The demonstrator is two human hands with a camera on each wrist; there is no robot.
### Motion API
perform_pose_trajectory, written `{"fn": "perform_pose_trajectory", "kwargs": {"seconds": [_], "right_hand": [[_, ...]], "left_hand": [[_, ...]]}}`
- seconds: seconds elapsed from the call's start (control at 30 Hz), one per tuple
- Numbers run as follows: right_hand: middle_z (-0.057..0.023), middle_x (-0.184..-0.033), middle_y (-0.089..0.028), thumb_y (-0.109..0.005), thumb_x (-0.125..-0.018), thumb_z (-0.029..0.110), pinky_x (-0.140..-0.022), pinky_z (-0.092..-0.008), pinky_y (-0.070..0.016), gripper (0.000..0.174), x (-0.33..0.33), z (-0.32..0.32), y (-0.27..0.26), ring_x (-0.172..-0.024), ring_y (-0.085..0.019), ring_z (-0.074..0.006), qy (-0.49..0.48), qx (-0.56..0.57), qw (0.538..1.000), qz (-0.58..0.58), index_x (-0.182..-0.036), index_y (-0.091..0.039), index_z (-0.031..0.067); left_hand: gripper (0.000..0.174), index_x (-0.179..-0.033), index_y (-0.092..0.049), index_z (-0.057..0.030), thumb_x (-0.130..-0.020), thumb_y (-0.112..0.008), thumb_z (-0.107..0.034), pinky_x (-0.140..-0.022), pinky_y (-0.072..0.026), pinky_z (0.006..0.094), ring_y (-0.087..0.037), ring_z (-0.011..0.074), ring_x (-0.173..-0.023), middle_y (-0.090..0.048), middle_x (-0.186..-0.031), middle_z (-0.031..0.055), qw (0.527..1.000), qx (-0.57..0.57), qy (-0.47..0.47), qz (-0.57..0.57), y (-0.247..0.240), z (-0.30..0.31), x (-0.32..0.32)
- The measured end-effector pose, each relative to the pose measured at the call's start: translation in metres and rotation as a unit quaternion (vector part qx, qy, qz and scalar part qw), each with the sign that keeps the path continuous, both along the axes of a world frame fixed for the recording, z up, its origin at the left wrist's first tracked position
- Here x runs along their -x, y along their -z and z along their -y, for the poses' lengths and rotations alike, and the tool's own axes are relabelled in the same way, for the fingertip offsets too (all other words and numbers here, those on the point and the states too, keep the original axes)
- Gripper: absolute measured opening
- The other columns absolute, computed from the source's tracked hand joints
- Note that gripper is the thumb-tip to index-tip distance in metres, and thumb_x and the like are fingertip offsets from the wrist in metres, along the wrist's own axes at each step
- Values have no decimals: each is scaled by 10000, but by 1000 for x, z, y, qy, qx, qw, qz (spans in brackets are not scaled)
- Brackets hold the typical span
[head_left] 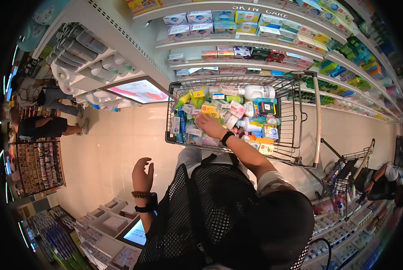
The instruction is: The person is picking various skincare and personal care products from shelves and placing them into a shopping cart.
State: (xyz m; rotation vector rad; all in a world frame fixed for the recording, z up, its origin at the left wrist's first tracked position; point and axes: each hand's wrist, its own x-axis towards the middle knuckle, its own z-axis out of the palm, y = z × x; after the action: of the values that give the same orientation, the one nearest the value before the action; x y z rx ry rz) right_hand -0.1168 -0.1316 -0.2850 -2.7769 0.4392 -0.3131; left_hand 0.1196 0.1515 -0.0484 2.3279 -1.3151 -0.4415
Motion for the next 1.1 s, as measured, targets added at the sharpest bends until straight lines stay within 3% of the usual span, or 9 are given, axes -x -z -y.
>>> {"fn": "perform_pose_trajectory", "kwargs": {"seconds": [0.03,0.1,0.17,0.3,0.43,0.53,0.9,1.03,1.1], "right_hand": [[-118,-1374,-594,-609,-828,29,-1136,-423,-429,479,2,6,3,-1393,-478,-316,4,-2,1000,-4,-1306,-612,55],[-170,-1282,-613,-587,-802,15,-1058,-449,-462,398,5,20,10,-1275,-547,-364,-4,-262,965,12,-1196,-640,42],[-195,-1161,-640,-575,-803,14,-1009,-467,-476,324,14,32,-11,-1165,-584,-387,7,-275,961,24,-1120,-640,22],[-184,-1085,-655,-597,-805,34,-988,-504,-454,307,42,141,-39,-1071,-589,-392,284,50,937,198,-1106,-654,16],[-155,-1228,-611,-627,-857,132,-984,-480,-423,443,84,253,-69,-1159,-546,-339,525,166,834,33,-1289,-601,37],[-122,-1269,-596,-563,-925,127,-1041,-522,-391,393,104,300,-66,-1208,-524,-327,518,334,787,-31,-1314,-570,74],[-59,-1195,-648,-619,-911,128,-1058,-504,-400,381,133,351,-60,-1186,-586,-232,391,251,868,-174,-1290,-587,138],[-78,-1114,-619,-603,-854,113,-985,-410,-434,340,142,319,-83,-1100,-589,-240,263,360,895,-34,-1192,-623,81],[-86,-1058,-598,-574,-836,85,-898,-401,-445,290,128,271,-92,-1002,-584,-263,253,290,922,48,-1119,-629,51]], "left_hand": [[177,-1076,-675,-37,-909,-697,-94,-778,-565,397,-703,294,-912,-713,-1054,141,1000,-8,-4,3,3,-2,-3],[174,-1071,-677,-35,-909,-697,-95,-777,-565,398,-703,296,-900,-713,-1049,144,1000,-20,-4,-13,10,-2,-5],[171,-1067,-680,-32,-909,-698,-96,-776,-565,399,-703,298,-888,-714,-1045,147,999,-32,-5,-29,10,1,-4],[161,-1071,-688,-16,-923,-683,-81,-762,-557,367,-715,264,-867,-732,-1040,133,999,-42,12,-30,9,16,2],[165,-1056,-682,-20,-907,-694,-91,-780,-564,406,-706,318,-889,-714,-1038,166,996,-75,4,-37,12,19,11],[169,-1051,-681,-19,-900,-696,-95,-783,-560,429,-703,337,-898,-710,-1026,182,994,-98,-5,-49,25,7,21],[176,-1060,-682,-36,-903,-681,-116,-795,-550,454,-686,351,-908,-707,-1022,182,985,-161,-57,-34,33,-20,49],[176,-1056,-681,-34,-899,-688,-115,-798,-552,448,-690,339,-903,-711,-1022,169,986,-153,-41,-52,32,-8,50],[185,-1068,-675,-39,-896,-697,-104,-804,-552,439,-691,332,-917,-712,-1039,158,992,-113,-9,-50,24,13,54]]}}
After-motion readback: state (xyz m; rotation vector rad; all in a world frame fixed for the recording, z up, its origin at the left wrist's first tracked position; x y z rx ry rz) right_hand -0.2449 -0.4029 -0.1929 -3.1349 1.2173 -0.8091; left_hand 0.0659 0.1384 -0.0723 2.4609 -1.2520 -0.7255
